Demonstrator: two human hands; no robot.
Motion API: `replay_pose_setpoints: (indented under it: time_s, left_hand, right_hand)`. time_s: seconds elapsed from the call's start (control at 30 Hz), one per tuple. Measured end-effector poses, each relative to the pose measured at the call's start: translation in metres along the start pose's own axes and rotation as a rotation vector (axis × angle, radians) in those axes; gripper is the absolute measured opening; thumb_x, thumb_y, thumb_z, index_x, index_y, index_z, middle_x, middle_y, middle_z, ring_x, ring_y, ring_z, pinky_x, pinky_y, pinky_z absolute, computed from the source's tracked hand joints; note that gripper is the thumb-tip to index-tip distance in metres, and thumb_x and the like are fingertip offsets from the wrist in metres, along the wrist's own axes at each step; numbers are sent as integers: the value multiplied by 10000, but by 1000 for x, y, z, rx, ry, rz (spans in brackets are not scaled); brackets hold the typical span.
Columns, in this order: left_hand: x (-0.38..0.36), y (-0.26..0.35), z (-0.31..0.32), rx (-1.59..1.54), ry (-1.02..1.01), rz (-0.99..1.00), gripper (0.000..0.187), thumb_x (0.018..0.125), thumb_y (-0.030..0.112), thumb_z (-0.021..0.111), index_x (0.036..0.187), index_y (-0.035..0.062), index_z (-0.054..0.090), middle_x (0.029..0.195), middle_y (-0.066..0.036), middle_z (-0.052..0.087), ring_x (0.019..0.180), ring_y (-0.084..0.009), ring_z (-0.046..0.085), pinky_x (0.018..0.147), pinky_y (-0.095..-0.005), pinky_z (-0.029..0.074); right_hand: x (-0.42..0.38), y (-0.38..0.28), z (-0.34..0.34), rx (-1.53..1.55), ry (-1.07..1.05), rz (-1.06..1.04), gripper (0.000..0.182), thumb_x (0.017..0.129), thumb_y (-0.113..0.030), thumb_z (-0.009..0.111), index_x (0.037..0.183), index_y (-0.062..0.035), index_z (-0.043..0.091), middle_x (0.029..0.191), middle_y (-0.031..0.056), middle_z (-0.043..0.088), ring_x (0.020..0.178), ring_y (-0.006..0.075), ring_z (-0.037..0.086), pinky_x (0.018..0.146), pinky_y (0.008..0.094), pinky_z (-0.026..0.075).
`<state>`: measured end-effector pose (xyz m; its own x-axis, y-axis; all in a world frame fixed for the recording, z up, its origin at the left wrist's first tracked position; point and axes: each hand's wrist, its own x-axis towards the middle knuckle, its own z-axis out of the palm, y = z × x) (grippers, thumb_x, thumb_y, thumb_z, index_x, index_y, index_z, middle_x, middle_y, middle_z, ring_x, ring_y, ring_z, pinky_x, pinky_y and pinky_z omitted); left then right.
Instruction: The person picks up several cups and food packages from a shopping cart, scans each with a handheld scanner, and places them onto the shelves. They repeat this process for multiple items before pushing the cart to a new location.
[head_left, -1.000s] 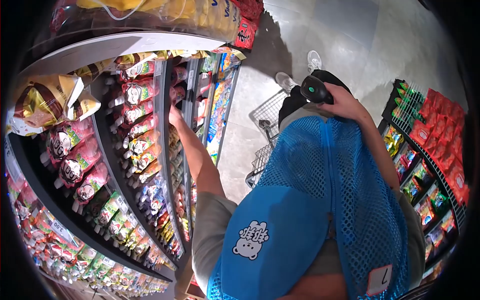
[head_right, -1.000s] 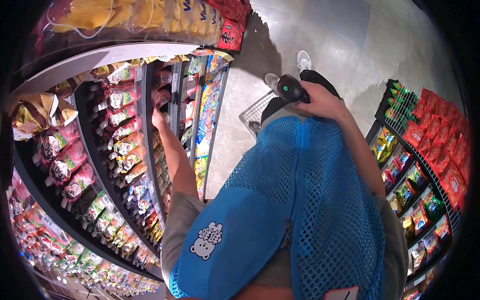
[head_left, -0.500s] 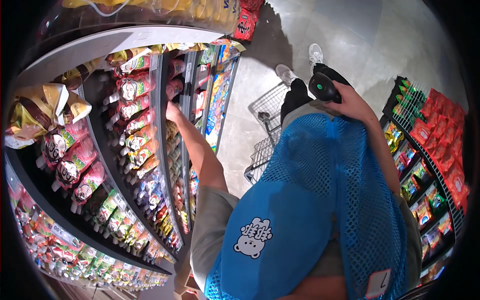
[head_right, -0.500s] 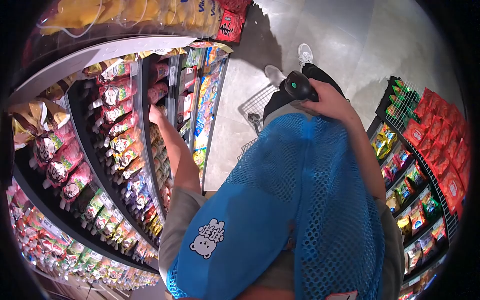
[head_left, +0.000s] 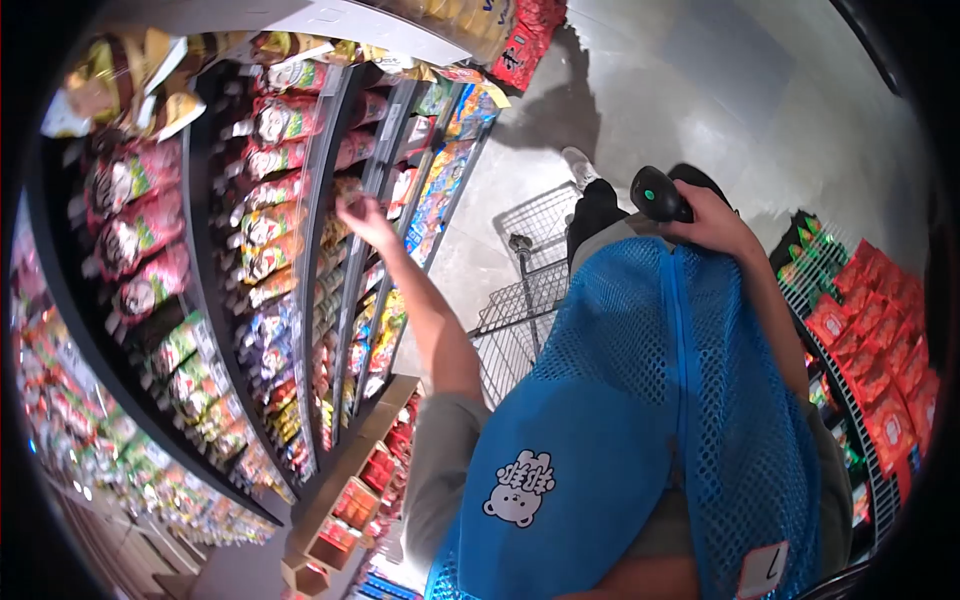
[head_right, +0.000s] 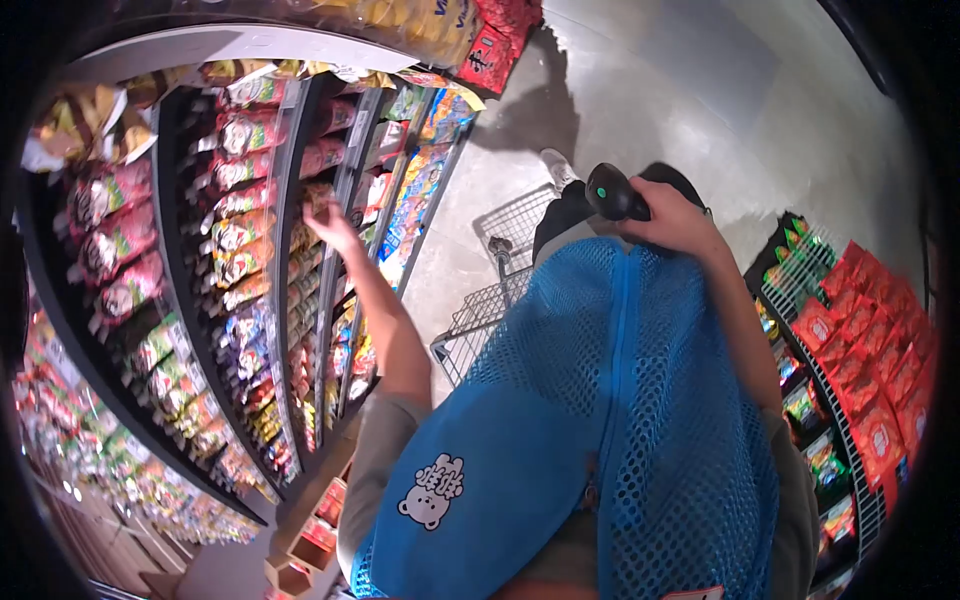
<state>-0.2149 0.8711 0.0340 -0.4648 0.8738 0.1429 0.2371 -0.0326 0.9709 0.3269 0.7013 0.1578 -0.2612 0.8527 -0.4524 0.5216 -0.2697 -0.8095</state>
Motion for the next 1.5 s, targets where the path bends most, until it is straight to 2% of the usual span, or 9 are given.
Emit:
replay_pose_setpoints:
  time_s: [0.17,0.27,0.37,0.47,0.6,0.67,0.8,1.13,1.5]
  left_hand:
    - [-275,41,1,451,0,-8,554,928,65,556,1408,-53,305,1394,-241,405,1314,-333,400,1104,-432,301]
    - [-457,34,-5,477,280,-432,510,935,130,571,1361,-70,375,1357,-257,440,1272,-348,431,1062,-419,346]
    - [-629,34,-22,1007,-287,-658,433,989,298,505,1315,15,468,1209,-202,564,1126,-302,542,944,-386,424]
    - [-739,28,-19,82,319,-848,391,1001,304,500,1296,48,493,1046,-93,663,972,-171,615,845,-327,467]
    - [-729,96,-31,323,120,-777,334,953,266,578,1212,56,571,1033,-51,665,869,-108,599,714,-261,473]
    - [-718,101,-28,300,202,-1069,293,942,264,573,1161,72,600,991,-34,671,848,-121,595,721,-284,473]
    - [-760,29,-51,428,90,-1067,346,915,305,562,1179,82,592,964,-145,690,903,-270,666,789,-376,503]
    - [-778,-10,-80,467,-232,-678,449,880,232,595,1245,-14,507,1137,-268,597,1080,-437,568,936,-459,445]
    - [-780,46,-77,308,-157,-753,370,869,208,564,1221,99,530,945,-249,650,923,-447,611,816,-516,481]
  right_hand:
    - [-10,15,-20,8,-43,-42,395,757,-190,709,1077,-2,572,835,168,638,760,267,618,720,359,477]
    - [-34,31,-30,14,-52,-93,402,754,-214,713,1067,-7,569,855,193,643,784,339,631,724,391,480]
    - [-57,57,-33,87,-138,-107,423,764,-230,717,1096,-8,577,882,193,654,819,332,644,753,388,485]
    - [-63,123,-15,28,-171,-181,405,757,-215,732,1084,-22,591,823,135,655,741,215,621,716,355,489]
    - [-63,279,20,-84,-379,-131,361,764,-248,716,1039,-39,613,776,84,651,688,191,626,642,346,507]
    - [-91,287,3,71,-425,460,282,761,-314,730,858,-70,624,654,85,593,468,179,515,417,322,416]
    - [-149,390,12,317,115,898,405,748,-346,711,906,15,621,652,144,607,463,236,555,436,394,467]
    - [-262,442,30,-756,-176,-45,260,835,-287,602,945,-77,711,704,121,644,615,245,635,576,395,505]
    - [-344,369,42,-516,44,522,280,833,-294,602,963,-61,686,758,148,663,699,269,645,612,404,484]
